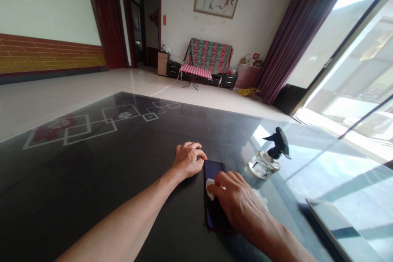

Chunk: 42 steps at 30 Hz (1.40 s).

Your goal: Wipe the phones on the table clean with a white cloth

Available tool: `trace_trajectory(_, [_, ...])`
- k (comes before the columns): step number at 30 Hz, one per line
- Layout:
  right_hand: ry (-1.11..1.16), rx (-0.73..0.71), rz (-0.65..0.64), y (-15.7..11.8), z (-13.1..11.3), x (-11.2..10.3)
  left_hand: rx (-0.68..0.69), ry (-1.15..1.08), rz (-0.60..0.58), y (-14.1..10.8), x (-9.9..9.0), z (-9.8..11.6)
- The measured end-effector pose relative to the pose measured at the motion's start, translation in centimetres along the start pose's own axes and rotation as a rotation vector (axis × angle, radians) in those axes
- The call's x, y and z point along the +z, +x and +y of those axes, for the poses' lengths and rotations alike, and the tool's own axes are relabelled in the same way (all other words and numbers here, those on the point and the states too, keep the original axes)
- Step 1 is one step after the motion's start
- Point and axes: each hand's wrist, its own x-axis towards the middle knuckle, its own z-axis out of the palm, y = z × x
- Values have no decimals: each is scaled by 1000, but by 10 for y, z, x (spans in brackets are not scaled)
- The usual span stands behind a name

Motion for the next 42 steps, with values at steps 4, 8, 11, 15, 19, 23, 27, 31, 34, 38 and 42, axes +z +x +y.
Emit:
trace_trajectory(4, [-34,19,13,20,14,1,-8,-4,-14,0,-1,1])
trace_trajectory(8, [-40,39,10,31,22,2,-18,-12,-26,0,-2,2])
trace_trajectory(11, [-34,47,37,38,26,5,-17,-19,-23,0,-2,2])
trace_trajectory(15, [1,58,76,44,29,7,-14,-25,-4,0,0,0])
trace_trajectory(19, [20,56,54,40,25,4,-5,-28,4,0,1,-1])
trace_trajectory(23, [59,44,16,25,15,1,3,-29,3,0,2,-1])
trace_trajectory(27, [125,40,7,6,4,1,7,-30,-2,0,2,-1])
trace_trajectory(31, [194,16,-6,-11,-6,0,6,-32,-5,0,2,-2])
trace_trajectory(34, [234,-17,-6,-22,-11,4,7,-34,-7,0,2,-1])
trace_trajectory(38, [251,-89,48,-31,-11,12,4,-34,-6,0,1,-1])
trace_trajectory(42, [234,-61,15,-26,-8,8,0,-33,-8,0,1,-1])
